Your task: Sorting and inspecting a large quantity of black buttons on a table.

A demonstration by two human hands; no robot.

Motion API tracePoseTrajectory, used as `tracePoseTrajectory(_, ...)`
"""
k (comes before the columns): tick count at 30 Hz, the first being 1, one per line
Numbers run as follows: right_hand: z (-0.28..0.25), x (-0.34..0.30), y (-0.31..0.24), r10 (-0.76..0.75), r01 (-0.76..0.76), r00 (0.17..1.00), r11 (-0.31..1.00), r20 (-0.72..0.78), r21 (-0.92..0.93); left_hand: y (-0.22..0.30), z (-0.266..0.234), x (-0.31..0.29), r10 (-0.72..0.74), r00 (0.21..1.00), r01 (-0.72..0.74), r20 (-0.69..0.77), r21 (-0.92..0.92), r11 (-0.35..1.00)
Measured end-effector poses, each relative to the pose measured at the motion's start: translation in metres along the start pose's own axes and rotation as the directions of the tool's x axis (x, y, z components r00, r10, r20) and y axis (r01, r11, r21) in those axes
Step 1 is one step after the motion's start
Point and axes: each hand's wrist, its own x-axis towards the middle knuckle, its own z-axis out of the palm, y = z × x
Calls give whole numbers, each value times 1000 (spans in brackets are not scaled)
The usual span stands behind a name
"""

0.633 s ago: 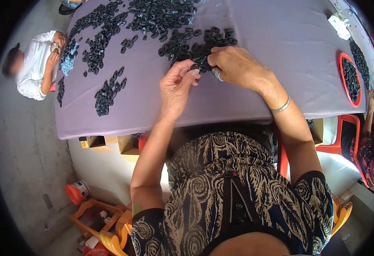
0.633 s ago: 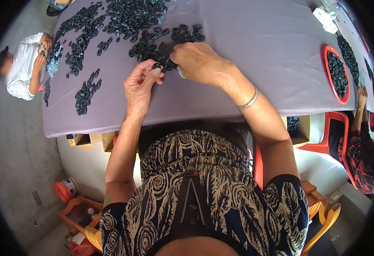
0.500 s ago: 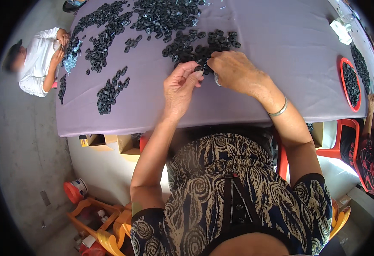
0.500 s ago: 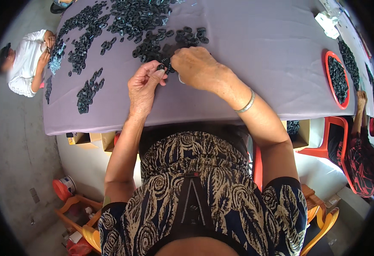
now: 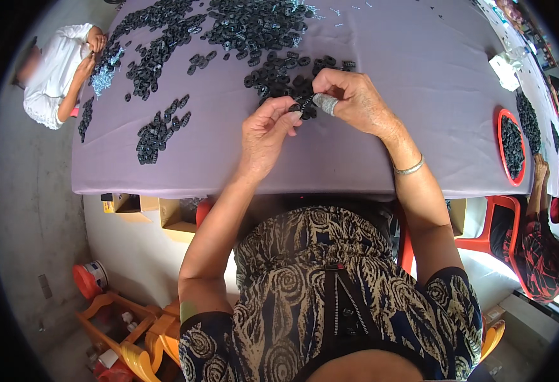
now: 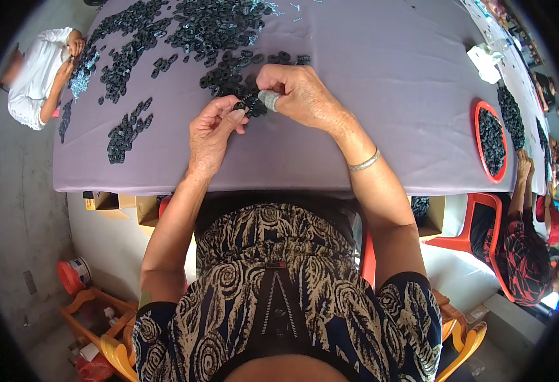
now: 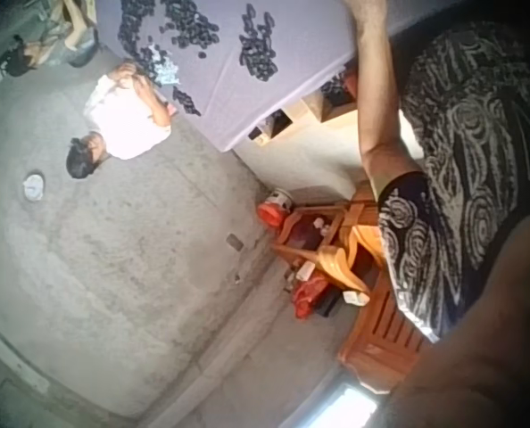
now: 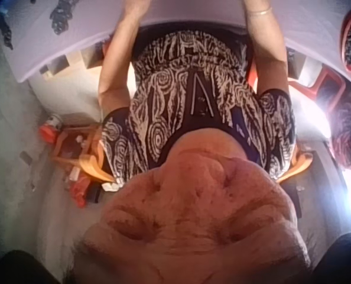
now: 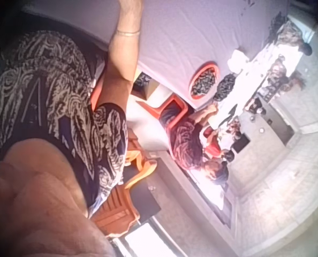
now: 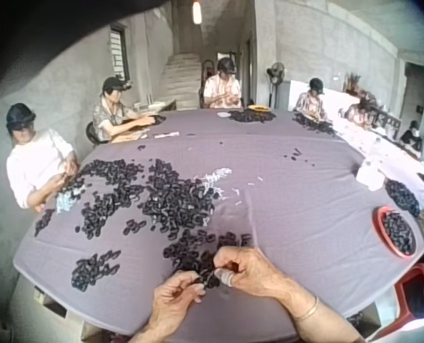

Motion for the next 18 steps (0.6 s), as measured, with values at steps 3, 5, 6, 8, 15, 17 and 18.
tracePoseTrajectory(3, 12, 1, 1, -166, 171, 979, 984, -115, 39, 0, -1, 0, -7, 1000, 7, 1, -15, 1000)
tracePoseTrajectory(5, 9, 1, 0, -160, 158, 985, 986, -58, -49, 0, -1, 0, -7, 1000, 7, -3, -9, 1000)
tracePoseTrajectory(6, 8, 1, 0, -148, 145, 989, 980, -5, -138, 0, -1, -1, -7, 1000, 7, -4, -3, 1000)
tracePoseTrajectory(8, 11, 1, 0, -82, 81, 996, 996, -23, -32, 0, 0, 0, -10, 1000, 10, -6, -2, 1000)
tracePoseTrajectory(15, 17, 7, 4, -92, 114, 991, 958, -96, 264, -1, 0, 0, -17, 1000, 17, -21, 1, 1000)
tracePoseTrajectory(17, 19, 9, 0, -86, 109, 992, 952, -92, 287, 0, 0, -1, -23, 999, 23, -24, -5, 1000)
tracePoseTrajectory(18, 20, 9, -2, -80, 104, 993, 945, -89, 309, 0, -1, -1, -28, 999, 28, -25, -10, 1000)
